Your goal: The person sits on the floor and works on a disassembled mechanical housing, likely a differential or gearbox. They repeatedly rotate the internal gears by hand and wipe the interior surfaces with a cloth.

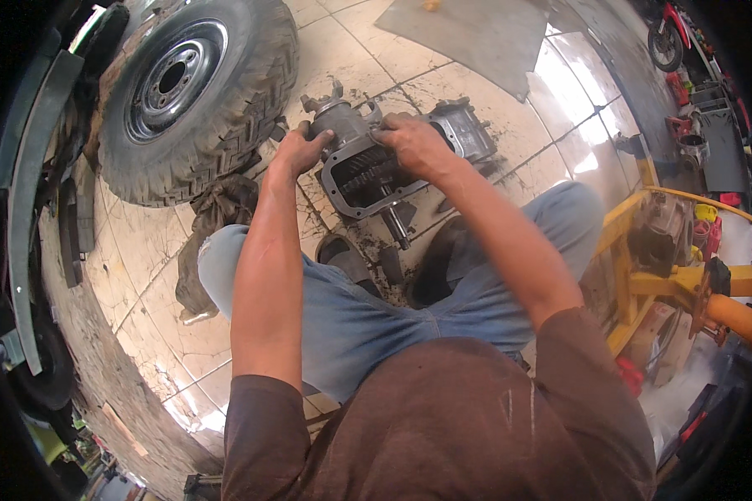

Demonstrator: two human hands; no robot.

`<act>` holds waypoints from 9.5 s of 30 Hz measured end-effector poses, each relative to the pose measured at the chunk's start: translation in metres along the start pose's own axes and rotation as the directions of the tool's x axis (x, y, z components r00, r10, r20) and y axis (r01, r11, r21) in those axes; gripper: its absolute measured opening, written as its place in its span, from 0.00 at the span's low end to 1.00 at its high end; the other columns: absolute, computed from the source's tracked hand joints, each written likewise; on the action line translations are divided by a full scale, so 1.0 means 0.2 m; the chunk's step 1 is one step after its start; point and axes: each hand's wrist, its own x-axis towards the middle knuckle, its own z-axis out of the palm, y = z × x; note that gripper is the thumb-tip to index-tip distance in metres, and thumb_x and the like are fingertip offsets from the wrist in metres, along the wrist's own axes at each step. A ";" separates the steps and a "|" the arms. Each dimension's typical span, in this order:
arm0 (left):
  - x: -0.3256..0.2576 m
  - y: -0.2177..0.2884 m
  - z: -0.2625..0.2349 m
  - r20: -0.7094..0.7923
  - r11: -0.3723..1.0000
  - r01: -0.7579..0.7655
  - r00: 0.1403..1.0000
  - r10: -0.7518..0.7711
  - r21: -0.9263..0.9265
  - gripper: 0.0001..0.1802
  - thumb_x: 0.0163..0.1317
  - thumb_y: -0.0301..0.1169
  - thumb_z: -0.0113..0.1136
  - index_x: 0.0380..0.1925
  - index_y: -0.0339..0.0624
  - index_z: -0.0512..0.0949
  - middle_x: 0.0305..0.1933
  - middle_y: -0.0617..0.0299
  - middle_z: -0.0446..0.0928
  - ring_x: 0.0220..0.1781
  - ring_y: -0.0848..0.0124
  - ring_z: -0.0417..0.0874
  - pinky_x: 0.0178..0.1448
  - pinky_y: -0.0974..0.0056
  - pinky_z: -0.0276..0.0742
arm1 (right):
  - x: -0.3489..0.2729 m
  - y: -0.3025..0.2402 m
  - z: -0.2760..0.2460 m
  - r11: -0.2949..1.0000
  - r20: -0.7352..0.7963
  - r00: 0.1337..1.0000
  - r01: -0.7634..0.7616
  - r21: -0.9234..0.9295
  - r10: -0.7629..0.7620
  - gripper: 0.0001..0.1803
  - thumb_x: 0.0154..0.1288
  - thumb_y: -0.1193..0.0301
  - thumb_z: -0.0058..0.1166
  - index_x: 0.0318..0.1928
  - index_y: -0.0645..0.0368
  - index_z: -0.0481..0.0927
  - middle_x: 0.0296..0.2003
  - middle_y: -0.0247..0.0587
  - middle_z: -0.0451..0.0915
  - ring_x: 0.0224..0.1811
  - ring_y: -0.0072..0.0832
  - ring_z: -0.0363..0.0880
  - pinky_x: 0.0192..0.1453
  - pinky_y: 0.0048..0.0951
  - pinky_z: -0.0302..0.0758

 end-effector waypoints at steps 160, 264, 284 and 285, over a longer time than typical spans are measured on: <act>0.02 -0.03 -0.03 0.056 0.993 0.028 0.998 -0.022 -0.113 0.40 0.68 0.58 0.56 0.69 0.39 0.73 0.65 0.36 0.77 0.70 0.45 0.77 0.72 0.52 0.71 | -0.21 -0.65 -0.01 0.960 0.088 0.962 0.265 -0.089 -0.257 0.17 0.60 0.71 0.54 0.48 0.65 0.83 0.49 0.44 0.78 0.62 0.37 0.74 0.63 0.36 0.73; 0.01 -0.05 -0.02 0.034 0.999 -0.020 0.999 0.021 -0.035 0.44 0.66 0.53 0.64 0.72 0.34 0.67 0.69 0.37 0.74 0.73 0.50 0.75 0.74 0.54 0.69 | -0.71 0.20 -0.09 0.929 0.012 0.939 -0.337 -0.156 0.342 0.22 0.74 0.71 0.52 0.66 0.57 0.76 0.50 0.54 0.85 0.60 0.57 0.78 0.67 0.50 0.73; -0.03 0.00 -0.06 0.087 1.000 -0.004 0.996 0.006 -0.028 0.45 0.65 0.55 0.63 0.72 0.34 0.68 0.70 0.38 0.74 0.73 0.49 0.74 0.75 0.55 0.69 | -0.11 0.09 0.03 0.974 -0.037 0.989 -0.145 -0.174 0.140 0.19 0.62 0.74 0.52 0.55 0.60 0.79 0.40 0.56 0.87 0.56 0.53 0.82 0.60 0.50 0.76; -0.02 -0.01 -0.05 0.079 1.000 0.002 0.997 0.000 -0.026 0.44 0.64 0.56 0.63 0.71 0.35 0.70 0.68 0.39 0.76 0.71 0.49 0.76 0.73 0.54 0.70 | -0.08 0.03 0.02 0.981 -0.007 0.992 -0.128 -0.144 0.129 0.19 0.62 0.73 0.52 0.54 0.60 0.79 0.39 0.56 0.87 0.55 0.53 0.82 0.60 0.50 0.76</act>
